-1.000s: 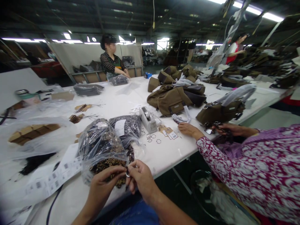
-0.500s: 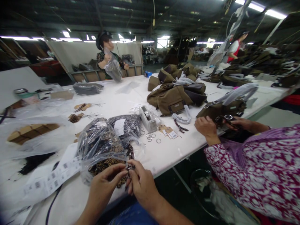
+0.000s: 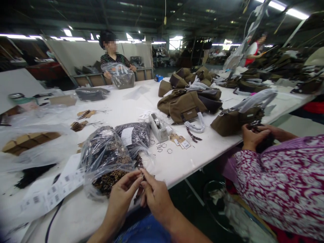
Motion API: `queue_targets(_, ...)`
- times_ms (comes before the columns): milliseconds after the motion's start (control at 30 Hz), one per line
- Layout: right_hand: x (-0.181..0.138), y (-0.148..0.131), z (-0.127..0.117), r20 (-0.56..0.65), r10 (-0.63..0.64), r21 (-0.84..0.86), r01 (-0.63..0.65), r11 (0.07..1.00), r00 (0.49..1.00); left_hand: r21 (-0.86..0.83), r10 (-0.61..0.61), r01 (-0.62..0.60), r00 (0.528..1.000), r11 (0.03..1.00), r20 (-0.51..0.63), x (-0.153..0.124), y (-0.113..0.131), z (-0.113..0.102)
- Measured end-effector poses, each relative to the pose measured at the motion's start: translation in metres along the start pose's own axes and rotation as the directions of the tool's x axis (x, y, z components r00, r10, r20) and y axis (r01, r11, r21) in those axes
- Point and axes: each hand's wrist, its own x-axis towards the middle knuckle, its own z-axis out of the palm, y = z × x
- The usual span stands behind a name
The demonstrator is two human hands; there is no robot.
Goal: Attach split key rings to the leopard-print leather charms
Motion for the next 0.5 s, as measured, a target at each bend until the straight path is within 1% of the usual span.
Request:
queue_targets(67,0.002,-0.006,-0.013,-0.007,-0.028,-0.049,0.028,0.998,1.0,0.023,-0.01,0.009,0.999,1.0,0.038,0.0,0.007,-0.002)
queue_targets(100,0.004,-0.01,-0.022,-0.033,-0.043,-0.074,0.04,0.996,0.999,0.049,-0.007,0.005,0.999,0.999,0.04,0.001,0.009,-0.007)
queue_targets(167,0.006,-0.017,-0.043,-0.138,-0.076,-0.14,0.057,0.988,0.987,0.098,0.026,-0.025,1.0,0.995,-0.004,0.004,0.012,-0.02)
queue_targets(200,0.008,-0.02,-0.055,-0.207,-0.096,-0.187,0.057,0.981,0.974,0.119,0.057,-0.051,0.997,0.992,-0.042,0.005,0.01,-0.029)
queue_targets(267,0.013,-0.021,-0.081,-0.349,-0.147,-0.304,0.037,0.952,0.926,0.18,0.116,-0.096,0.988,0.979,-0.1,0.009,0.004,-0.047)
queue_targets(333,0.02,-0.014,-0.107,-0.441,-0.198,-0.426,-0.01,0.905,0.875,0.276,0.154,-0.119,0.982,0.954,-0.106,0.011,-0.004,-0.064)
queue_targets(367,0.025,-0.008,-0.118,-0.463,-0.217,-0.48,-0.037,0.876,0.859,0.333,0.172,-0.132,0.98,0.934,-0.096,0.012,-0.009,-0.071)
queue_targets(400,0.03,0.0,-0.129,-0.462,-0.231,-0.536,-0.063,0.842,0.856,0.393,0.196,-0.148,0.977,0.908,-0.085,0.011,-0.012,-0.076)
queue_targets(433,0.034,0.009,-0.138,-0.443,-0.231,-0.597,-0.093,0.797,0.866,0.452,0.225,-0.169,0.972,0.876,-0.072,0.011,-0.016,-0.08)
queue_targets(500,0.041,0.026,-0.15,-0.372,-0.166,-0.728,-0.177,0.662,0.913,0.557,0.294,-0.224,0.955,0.8,-0.039,0.008,-0.021,-0.084)
